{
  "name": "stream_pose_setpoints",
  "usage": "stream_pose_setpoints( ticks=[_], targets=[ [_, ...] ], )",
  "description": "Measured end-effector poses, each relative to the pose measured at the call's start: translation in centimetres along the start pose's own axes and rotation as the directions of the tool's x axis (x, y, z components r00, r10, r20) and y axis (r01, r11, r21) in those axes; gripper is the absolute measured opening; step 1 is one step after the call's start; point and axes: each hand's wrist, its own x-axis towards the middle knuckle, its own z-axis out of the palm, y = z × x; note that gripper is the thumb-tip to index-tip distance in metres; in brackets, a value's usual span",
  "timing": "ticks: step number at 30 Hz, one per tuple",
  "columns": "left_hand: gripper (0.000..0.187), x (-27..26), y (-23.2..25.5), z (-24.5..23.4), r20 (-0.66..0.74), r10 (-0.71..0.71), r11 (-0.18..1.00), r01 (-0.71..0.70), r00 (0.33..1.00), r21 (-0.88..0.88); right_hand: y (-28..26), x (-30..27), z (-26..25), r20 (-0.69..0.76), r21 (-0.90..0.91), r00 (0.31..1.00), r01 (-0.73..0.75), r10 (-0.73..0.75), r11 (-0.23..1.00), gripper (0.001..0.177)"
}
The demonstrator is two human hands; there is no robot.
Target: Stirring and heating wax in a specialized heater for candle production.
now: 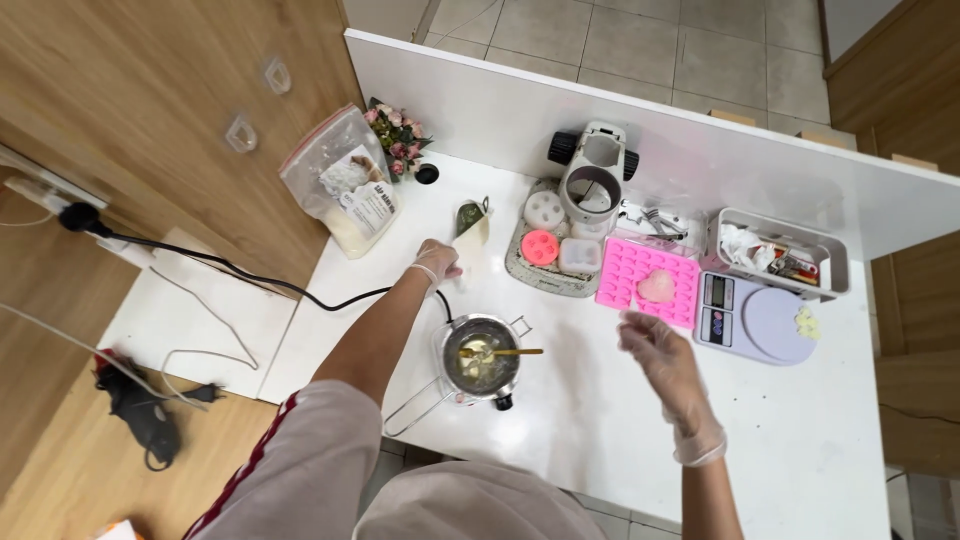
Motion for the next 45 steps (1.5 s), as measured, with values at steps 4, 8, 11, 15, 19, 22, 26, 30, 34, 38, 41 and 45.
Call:
stream_pose_setpoints(
  ticks=[4,8,11,15,19,22,26,30,34,38,41,45],
  targets=[
    [0.035,-4.0,0.8,-2.1,-0.094,0.040,0.999,-0.038,0.995,0.027,1.6,1.4,0.3,0.122,-0.165,0.988,-0.076,0.097,0.983,0.053],
    [0.063,-17.4,4.4,-7.6,0.043,0.293,0.955,-0.290,0.955,-0.069,4.0,3.2,2.8,0.270,-0.496,0.932,-0.079,0.240,0.865,0.059],
    [0.055,-26.8,4.2,-12.8,0.123,0.362,0.931,-0.352,0.924,-0.095,6.8,5.2,5.3,0.333,-0.640,0.916,0.046,0.223,0.767,0.066],
    [0.054,-38.4,1.4,-17.2,0.096,0.406,0.914,-0.401,0.909,-0.063,6.5,4.6,8.8,0.300,-0.656,0.902,-0.041,0.310,0.754,0.066],
    [0.046,-37.5,-8.1,-17.3,0.112,0.311,0.945,-0.319,0.944,0.063,9.5,4.8,10.2,0.187,-0.559,0.966,-0.046,0.180,0.828,0.032],
    [0.056,-38.7,-10.5,-13.9,0.133,0.241,0.947,-0.263,0.961,0.186,6.0,2.7,12.1,0.180,-0.482,0.978,-0.009,0.108,0.876,0.024],
    [0.084,-38.9,-11.6,-9.4,0.226,0.199,0.907,-0.266,0.954,0.326,4.8,0.5,14.2,0.334,-0.302,0.943,0.112,-0.005,0.947,0.019],
    [0.074,-38.3,-12.1,-7.7,0.218,0.294,0.702,-0.365,0.931,0.612,1.9,-1.7,12.2,0.384,-0.389,0.923,0.160,0.002,0.907,0.025],
    [0.038,-35.6,-12.6,-7.8,0.228,0.375,0.653,-0.431,0.898,0.623,5.0,0.3,11.4,0.247,-0.442,0.969,0.123,-0.011,0.889,0.026],
    [0.029,-33.2,-11.6,-8.8,0.209,0.457,0.560,-0.462,0.865,0.688,7.0,1.1,14.1,0.206,-0.233,0.977,0.108,-0.060,0.966,0.022],
    [0.029,-30.3,-13.0,-8.8,0.226,0.476,0.533,-0.483,0.850,0.695,5.6,-0.3,13.5,0.234,-0.391,0.966,0.201,-0.114,0.898,0.018],
    [0.034,-31.9,-9.6,-9.7,0.257,0.448,0.522,-0.485,0.856,0.702,5.7,1.3,12.6,0.076,-0.402,0.973,0.228,-0.216,0.887,0.022]
  ],
)
